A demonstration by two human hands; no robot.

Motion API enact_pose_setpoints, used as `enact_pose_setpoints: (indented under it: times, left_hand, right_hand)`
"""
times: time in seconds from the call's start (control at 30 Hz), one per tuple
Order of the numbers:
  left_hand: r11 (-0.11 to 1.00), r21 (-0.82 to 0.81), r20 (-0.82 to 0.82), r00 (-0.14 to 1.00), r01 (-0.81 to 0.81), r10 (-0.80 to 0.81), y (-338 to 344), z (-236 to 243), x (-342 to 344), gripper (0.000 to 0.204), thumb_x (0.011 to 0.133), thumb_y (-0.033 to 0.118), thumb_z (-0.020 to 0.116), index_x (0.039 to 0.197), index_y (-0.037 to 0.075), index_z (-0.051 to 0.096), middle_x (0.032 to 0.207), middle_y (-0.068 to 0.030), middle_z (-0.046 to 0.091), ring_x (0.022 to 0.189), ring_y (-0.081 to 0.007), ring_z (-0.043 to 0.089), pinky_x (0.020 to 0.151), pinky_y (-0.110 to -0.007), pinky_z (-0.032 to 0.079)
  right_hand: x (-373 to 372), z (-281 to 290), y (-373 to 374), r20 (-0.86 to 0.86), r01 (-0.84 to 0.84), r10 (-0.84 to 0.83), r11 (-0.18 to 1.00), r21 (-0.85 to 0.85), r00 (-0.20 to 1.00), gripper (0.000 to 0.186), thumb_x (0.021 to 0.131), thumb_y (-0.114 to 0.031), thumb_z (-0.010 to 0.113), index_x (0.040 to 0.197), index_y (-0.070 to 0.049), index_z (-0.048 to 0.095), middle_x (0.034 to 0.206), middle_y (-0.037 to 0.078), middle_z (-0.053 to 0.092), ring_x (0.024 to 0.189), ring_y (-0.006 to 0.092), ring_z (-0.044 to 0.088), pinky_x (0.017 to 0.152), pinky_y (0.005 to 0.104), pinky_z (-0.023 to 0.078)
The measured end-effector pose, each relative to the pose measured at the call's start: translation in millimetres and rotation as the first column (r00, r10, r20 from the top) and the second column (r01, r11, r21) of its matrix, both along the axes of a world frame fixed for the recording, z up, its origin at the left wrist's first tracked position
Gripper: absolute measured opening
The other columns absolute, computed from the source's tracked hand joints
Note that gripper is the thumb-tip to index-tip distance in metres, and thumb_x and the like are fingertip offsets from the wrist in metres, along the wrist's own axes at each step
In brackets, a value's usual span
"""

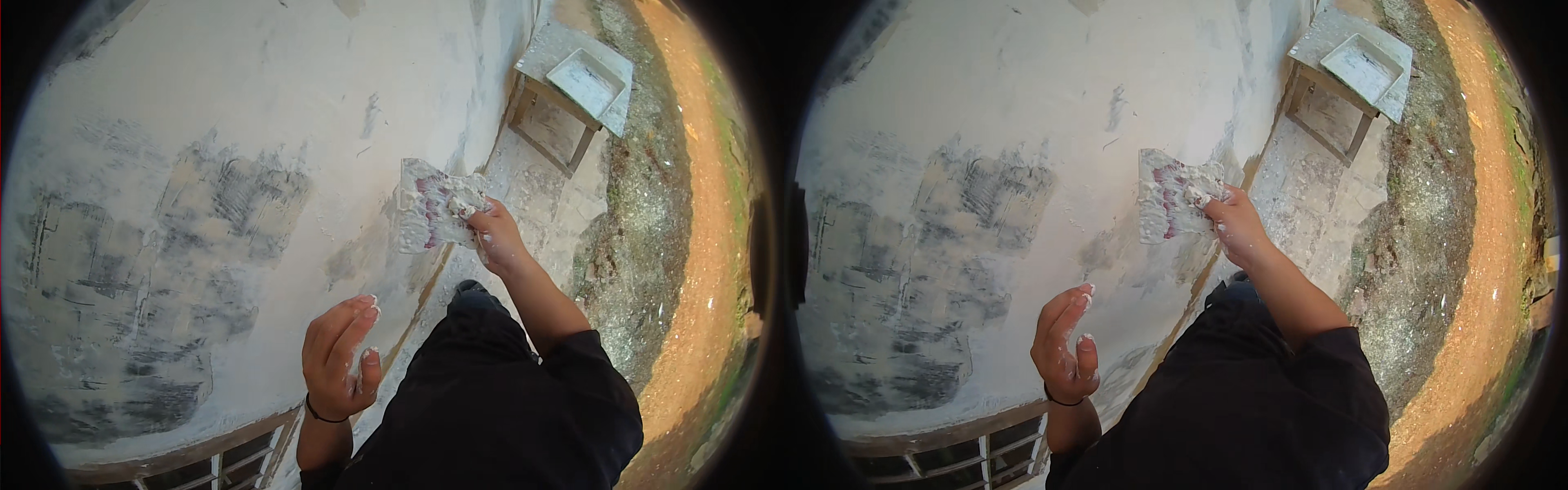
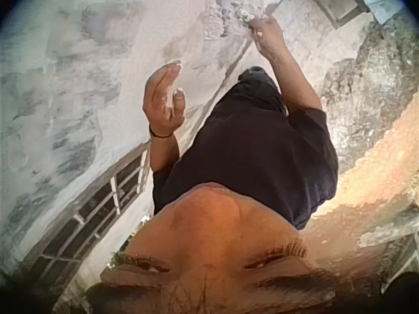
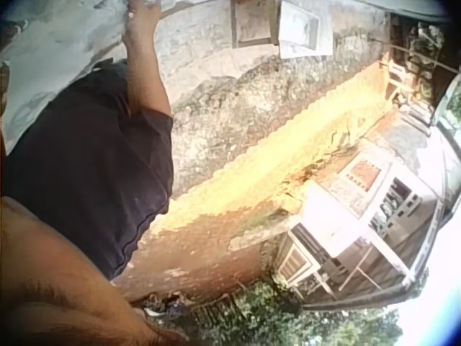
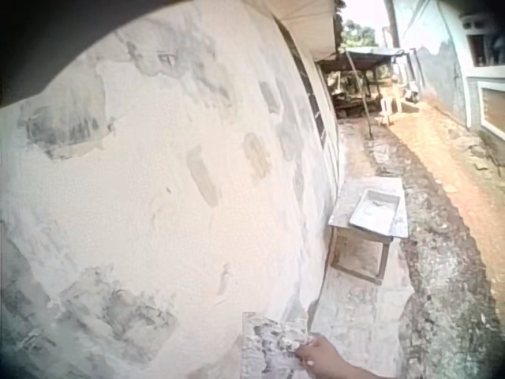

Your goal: The person applies plaster to an exterior wall with a scraper, using a scraper tray to hold the plaster.

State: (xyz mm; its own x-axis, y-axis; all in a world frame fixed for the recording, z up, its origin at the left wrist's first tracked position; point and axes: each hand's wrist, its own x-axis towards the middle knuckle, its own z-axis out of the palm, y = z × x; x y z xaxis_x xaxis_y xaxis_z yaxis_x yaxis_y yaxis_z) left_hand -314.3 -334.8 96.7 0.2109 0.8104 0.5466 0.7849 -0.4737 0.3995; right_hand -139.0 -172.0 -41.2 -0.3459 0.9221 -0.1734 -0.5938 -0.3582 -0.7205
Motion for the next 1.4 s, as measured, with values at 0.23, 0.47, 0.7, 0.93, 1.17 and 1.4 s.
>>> enact_pose_setpoints:
  times: [0.23, 0.47, 0.7, 0.93, 1.17, 1.4]
  left_hand:
    - [1.0, 0.03, -0.017, 1.0, 0.002, -0.001, 61, -5, 15, 0.032, 0.08, 0.008, 0.05, 0.109, -0.005, 0.056, 0.104, -0.0217, 0.061, 0.094, -0.0336, 0.061, 0.081, -0.038, 0.049]
    - [0.988, 0.001, -0.012, 0.988, -0.153, 0.153, 95, -5, 23, 0.03, 0.085, 0.01, 0.048, 0.11, -0.005, 0.054, 0.104, -0.0227, 0.06, 0.096, -0.0339, 0.061, 0.082, -0.039, 0.05]
    - [0.983, 0.003, -0.017, 0.983, -0.185, 0.185, 127, -2, 17, 0.031, 0.085, 0.012, 0.048, 0.111, -0.004, 0.053, 0.102, -0.024, 0.06, 0.094, -0.0369, 0.061, 0.081, -0.043, 0.05]
    - [0.986, 0.04, -0.067, 0.985, -0.159, 0.162, 149, 0, 15, 0.033, 0.086, 0.015, 0.047, 0.113, -0.003, 0.052, 0.101, -0.0254, 0.061, 0.094, -0.0384, 0.061, 0.081, -0.044, 0.05]
    - [0.995, 0.085, -0.081, 0.995, -0.059, 0.066, 162, 1, 25, 0.033, 0.087, 0.015, 0.046, 0.112, -0.004, 0.052, 0.1, -0.0251, 0.062, 0.092, -0.0389, 0.062, 0.08, -0.044, 0.05]
    - [0.997, 0.075, -0.099, 0.994, -0.028, 0.035, 159, -2, 25, 0.031, 0.087, 0.014, 0.047, 0.111, -0.005, 0.053, 0.097, -0.0238, 0.062, 0.091, -0.037, 0.062, 0.079, -0.043, 0.051]
  right_hand:
    - [-12, 38, 63, 0.561, -0.114, -0.03, 0.969, 0.219, 0.827, 0.028, 0.078, -0.005, 0.058, 0.105, 0.0, 0.06, 0.085, 0.011, 0.063, 0.072, 0.0149, 0.059, 0.064, 0.0268, 0.046]
    - [-75, 26, 109, 0.2, 0.027, -0.85, 0.244, 0.969, 0.488, 0.038, 0.065, -0.003, 0.064, 0.102, 0.002, 0.06, 0.081, 0.015, 0.057, 0.072, 0.0315, 0.055, 0.061, 0.0373, 0.046]
    - [-124, 19, 100, 0.227, 0.028, -0.843, 0.275, 0.961, 0.488, 0.031, 0.07, -0.007, 0.067, 0.097, 0.007, 0.062, 0.084, 0.022, 0.059, 0.074, 0.0346, 0.059, 0.063, 0.0387, 0.05]
    - [-127, 6, 81, 0.201, -0.103, -0.85, 0.173, 0.98, 0.486, 0.033, 0.072, -0.015, 0.059, 0.1, 0.004, 0.063, 0.086, 0.022, 0.061, 0.072, 0.031, 0.061, 0.055, 0.0333, 0.049]
    - [-93, 13, 70, 0.224, -0.145, -0.744, 0.171, 0.975, 0.629, 0.036, 0.069, -0.015, 0.061, 0.101, 0.002, 0.063, 0.088, 0.019, 0.061, 0.077, 0.0278, 0.061, 0.062, 0.0332, 0.049]
    - [-55, 13, 127, 0.183, -0.037, -0.505, 0.284, 0.958, 0.844, 0.036, 0.06, 0.001, 0.065, 0.096, -0.005, 0.064, 0.08, 0.009, 0.061, 0.074, 0.0273, 0.058, 0.066, 0.0379, 0.046]
